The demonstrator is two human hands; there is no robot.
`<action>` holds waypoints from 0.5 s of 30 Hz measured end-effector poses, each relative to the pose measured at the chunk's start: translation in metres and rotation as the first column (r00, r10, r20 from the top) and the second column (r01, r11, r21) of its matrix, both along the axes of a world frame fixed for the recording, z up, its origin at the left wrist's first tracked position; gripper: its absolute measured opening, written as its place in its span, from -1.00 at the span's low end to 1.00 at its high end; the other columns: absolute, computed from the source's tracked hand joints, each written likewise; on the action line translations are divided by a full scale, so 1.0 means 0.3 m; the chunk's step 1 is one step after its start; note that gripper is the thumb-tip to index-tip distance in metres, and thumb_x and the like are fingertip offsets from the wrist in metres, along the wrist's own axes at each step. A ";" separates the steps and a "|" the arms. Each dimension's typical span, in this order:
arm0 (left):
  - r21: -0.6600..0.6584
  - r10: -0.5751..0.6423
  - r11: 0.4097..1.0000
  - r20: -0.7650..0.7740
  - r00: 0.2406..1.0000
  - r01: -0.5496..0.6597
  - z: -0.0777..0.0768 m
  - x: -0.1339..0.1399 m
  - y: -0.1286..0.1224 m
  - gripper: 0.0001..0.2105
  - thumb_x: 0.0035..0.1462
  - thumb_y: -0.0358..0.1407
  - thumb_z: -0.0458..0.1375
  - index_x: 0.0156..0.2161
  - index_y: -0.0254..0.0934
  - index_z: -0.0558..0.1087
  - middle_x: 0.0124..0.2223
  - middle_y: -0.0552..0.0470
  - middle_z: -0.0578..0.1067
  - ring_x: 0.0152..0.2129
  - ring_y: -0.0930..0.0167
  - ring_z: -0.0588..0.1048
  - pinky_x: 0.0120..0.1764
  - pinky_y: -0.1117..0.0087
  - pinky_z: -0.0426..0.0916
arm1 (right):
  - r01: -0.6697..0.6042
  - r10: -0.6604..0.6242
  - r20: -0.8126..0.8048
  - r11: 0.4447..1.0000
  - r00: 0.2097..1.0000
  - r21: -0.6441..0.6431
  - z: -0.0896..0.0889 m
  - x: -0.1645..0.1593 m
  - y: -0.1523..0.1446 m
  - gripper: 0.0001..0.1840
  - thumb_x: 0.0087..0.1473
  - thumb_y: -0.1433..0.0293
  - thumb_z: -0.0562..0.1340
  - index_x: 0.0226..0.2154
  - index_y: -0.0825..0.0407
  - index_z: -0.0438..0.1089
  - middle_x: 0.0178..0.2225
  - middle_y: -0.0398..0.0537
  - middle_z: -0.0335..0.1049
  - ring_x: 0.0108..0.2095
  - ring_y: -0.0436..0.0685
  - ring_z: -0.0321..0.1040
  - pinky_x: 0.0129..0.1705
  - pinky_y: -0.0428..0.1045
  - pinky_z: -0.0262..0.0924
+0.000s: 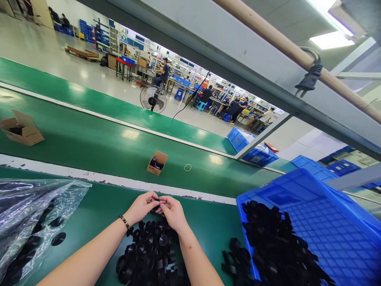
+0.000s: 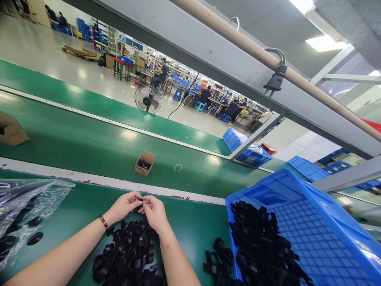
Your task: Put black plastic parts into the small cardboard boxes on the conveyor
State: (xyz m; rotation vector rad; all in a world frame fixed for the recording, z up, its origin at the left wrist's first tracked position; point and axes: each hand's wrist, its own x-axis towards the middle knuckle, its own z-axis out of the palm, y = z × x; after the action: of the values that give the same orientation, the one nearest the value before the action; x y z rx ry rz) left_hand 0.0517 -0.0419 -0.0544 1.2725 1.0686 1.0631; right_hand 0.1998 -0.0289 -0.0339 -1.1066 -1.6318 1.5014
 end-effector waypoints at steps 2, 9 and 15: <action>-0.003 -0.017 1.000 -0.002 1.000 0.017 0.003 -0.006 0.000 -0.82 -0.02 -0.21 0.04 -0.41 -0.31 0.31 -0.53 0.13 0.37 -0.60 0.53 0.31 -0.51 0.50 0.20 | 0.037 -0.042 -0.084 0.997 0.996 -0.063 -0.002 -0.004 0.006 -0.76 -0.15 0.35 0.20 -0.34 0.10 0.35 -0.51 -0.13 0.36 -0.50 0.00 0.34 -0.36 -0.03 0.25; -0.047 -0.060 0.997 -0.010 0.998 0.059 -0.010 -0.016 0.006 -0.72 -0.05 -0.24 0.06 -0.20 -0.33 0.34 -0.40 0.04 0.46 -0.53 0.47 0.38 -0.45 0.45 0.28 | 0.125 -0.142 -0.142 0.985 0.980 -0.121 -0.013 -0.003 0.009 -0.75 -0.25 0.41 0.26 -0.38 0.10 0.34 -0.43 -0.11 0.36 -0.48 0.00 0.35 -0.32 -0.02 0.25; 0.156 0.100 0.987 -0.372 0.923 -0.043 0.022 -0.030 0.006 -0.77 0.01 -0.22 -0.01 -0.42 -0.26 0.46 -0.45 0.05 0.40 -0.46 0.43 0.36 -0.35 0.42 0.24 | 0.085 -0.089 -0.134 0.996 0.987 -0.038 -0.019 0.001 0.005 -0.77 -0.18 0.40 0.22 -0.35 0.10 0.32 -0.41 -0.07 0.38 -0.42 0.01 0.36 -0.27 -0.03 0.23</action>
State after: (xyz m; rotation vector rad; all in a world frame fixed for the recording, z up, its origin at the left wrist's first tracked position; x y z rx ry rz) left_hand 0.0428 -0.0400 -0.0479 1.6125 1.3563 0.9847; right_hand 0.2002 -0.0274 -0.0396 -1.0553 -1.4538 1.5162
